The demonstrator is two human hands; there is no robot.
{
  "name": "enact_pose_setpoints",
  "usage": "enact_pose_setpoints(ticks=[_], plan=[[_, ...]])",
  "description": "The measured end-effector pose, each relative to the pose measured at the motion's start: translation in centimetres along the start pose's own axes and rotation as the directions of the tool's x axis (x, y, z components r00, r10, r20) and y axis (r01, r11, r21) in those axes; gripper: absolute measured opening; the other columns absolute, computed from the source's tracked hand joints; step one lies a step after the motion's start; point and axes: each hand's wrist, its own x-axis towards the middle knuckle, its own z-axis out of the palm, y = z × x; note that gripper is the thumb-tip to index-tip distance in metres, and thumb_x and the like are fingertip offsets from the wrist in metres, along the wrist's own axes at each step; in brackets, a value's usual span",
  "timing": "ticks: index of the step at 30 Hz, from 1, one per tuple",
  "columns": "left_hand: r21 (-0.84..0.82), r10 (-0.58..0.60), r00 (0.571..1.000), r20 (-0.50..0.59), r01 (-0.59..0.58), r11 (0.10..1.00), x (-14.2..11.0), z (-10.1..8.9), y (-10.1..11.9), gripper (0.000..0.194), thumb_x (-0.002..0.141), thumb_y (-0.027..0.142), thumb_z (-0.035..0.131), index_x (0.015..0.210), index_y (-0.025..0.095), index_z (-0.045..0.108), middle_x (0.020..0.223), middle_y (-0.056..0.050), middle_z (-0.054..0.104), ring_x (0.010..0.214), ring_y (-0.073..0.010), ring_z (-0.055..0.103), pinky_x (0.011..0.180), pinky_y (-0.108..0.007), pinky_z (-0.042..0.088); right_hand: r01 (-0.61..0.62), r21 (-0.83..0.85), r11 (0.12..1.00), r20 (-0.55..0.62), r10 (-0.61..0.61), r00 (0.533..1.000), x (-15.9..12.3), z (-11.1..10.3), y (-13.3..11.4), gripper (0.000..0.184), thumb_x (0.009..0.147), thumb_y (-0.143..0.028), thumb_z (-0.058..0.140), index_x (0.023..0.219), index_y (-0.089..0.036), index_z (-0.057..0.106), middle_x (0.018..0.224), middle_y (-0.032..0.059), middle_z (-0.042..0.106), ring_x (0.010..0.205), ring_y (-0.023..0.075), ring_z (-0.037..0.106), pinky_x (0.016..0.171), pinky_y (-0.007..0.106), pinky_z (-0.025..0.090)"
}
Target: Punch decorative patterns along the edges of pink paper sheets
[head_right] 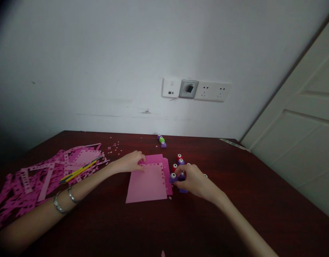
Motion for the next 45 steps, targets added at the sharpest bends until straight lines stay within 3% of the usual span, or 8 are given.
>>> enact_pose_setpoints(ticks=[5, 11, 15, 18, 27, 45], plan=[[0.069, -0.073, 0.997, 0.009, 0.072, 0.995, 0.6, 0.6, -0.2, 0.031, 0.068, 0.035, 0.063, 0.093, 0.017, 0.059, 0.090, -0.006, 0.060, 0.085, -0.0217, 0.053, 0.076, -0.034, 0.036, 0.012, -0.004, 1.000, 0.047, -0.012, 0.999, -0.2, 0.2, -0.7, 0.015, 0.068, -0.022, 0.064, 0.082, -0.020, 0.068, 0.073, 0.0011, 0.064, 0.064, 0.0139, 0.055, 0.056, 0.024, 0.039], [-0.165, -0.065, 0.997, -0.041, 0.058, 0.985, 1.1, 1.2, -1.2, 0.024, 0.059, 0.031, 0.067, 0.077, 0.017, 0.060, 0.074, -0.001, 0.059, 0.068, -0.0160, 0.051, 0.065, -0.028, 0.035, 0.049, 0.036, 0.998, 0.059, -0.051, 0.997, -0.1, 0.3, -0.7, 0.015, 0.070, -0.023, 0.063, 0.084, -0.022, 0.068, 0.077, 0.0004, 0.065, 0.066, 0.0141, 0.055, 0.058, 0.025, 0.041], [-0.308, -0.006, 1.000, 0.019, 0.012, 0.951, 1.1, 0.8, -1.7, 0.016, 0.061, 0.029, 0.064, 0.067, 0.014, 0.064, 0.060, 0.001, 0.056, 0.056, -0.0114, 0.046, 0.053, -0.023, 0.030, 0.068, 0.025, 0.997, 0.049, -0.069, 0.996, 0.0, 0.3, -0.4, 0.015, 0.071, -0.023, 0.064, 0.085, -0.022, 0.068, 0.077, 0.0011, 0.065, 0.066, 0.0149, 0.056, 0.059, 0.026, 0.042], [-0.451, 0.032, 0.998, 0.052, -0.005, 0.893, 0.9, -0.2, -2.0, 0.020, 0.065, 0.031, 0.062, 0.070, 0.013, 0.067, 0.060, 0.000, 0.058, 0.057, -0.0109, 0.047, 0.053, -0.023, 0.031, 0.079, 0.016, 0.997, 0.031, -0.080, 0.996, 0.0, 0.2, -0.2, 0.016, 0.072, -0.024, 0.064, 0.086, -0.023, 0.068, 0.079, 0.0012, 0.065, 0.068, 0.0156, 0.057, 0.062, 0.027, 0.043], [-0.776, 0.010, 0.988, 0.156, 0.117, 0.619, -0.1, -2.7, -2.9, 0.022, 0.063, 0.032, 0.071, 0.077, 0.014, 0.069, 0.076, -0.006, 0.067, 0.069, -0.0138, 0.057, 0.067, -0.027, 0.041, 0.075, 0.030, 0.997, 0.001, -0.075, 0.997, -0.1, 0.0, -0.5, 0.017, 0.074, -0.025, 0.063, 0.089, -0.023, 0.068, 0.081, 0.0014, 0.064, 0.073, 0.0168, 0.059, 0.068, 0.029, 0.045], [-0.808, -0.007, 0.971, 0.240, 0.204, 0.553, 0.2, -2.0, -2.8, 0.018, 0.057, 0.027, 0.074, 0.071, 0.016, 0.071, 0.072, -0.005, 0.068, 0.065, -0.0131, 0.057, 0.064, -0.027, 0.041, 0.102, 0.030, 0.994, 0.069, -0.104, 0.992, 0.0, 0.2, -0.8, 0.017, 0.074, -0.029, 0.062, 0.089, -0.023, 0.067, 0.078, 0.0009, 0.062, 0.068, 0.0153, 0.053, 0.062, 0.027, 0.041]])
